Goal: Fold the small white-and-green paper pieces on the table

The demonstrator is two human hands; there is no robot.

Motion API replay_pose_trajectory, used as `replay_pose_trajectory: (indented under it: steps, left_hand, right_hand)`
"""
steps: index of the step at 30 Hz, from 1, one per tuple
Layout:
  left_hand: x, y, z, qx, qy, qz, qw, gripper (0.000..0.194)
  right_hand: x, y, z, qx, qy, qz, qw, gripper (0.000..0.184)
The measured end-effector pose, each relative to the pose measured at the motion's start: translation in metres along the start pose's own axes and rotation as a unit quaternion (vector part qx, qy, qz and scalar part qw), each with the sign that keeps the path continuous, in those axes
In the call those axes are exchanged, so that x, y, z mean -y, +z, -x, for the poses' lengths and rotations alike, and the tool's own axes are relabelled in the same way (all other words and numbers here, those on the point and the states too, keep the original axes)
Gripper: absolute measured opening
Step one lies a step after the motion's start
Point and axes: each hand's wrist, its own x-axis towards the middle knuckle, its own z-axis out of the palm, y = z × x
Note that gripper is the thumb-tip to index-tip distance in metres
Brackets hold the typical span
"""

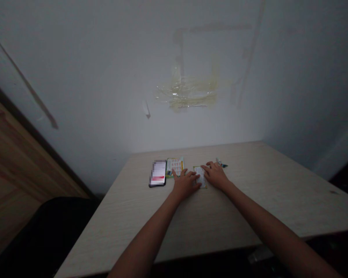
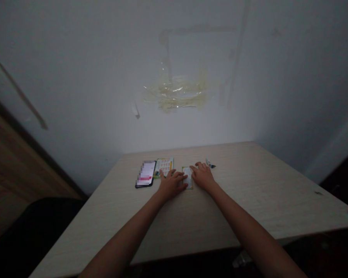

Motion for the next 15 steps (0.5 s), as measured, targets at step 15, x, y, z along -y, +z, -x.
replay_pose_trajectory:
  steps: [15]
  left_hand:
    - [0.001, -0.001, 0.000, -0.013, 0.013, -0.002, 1.000, 0.041]
  right_hand:
    - [-0.019, 0.015, -0.006, -0.040, -0.028, -0.082, 0.995, 0.037]
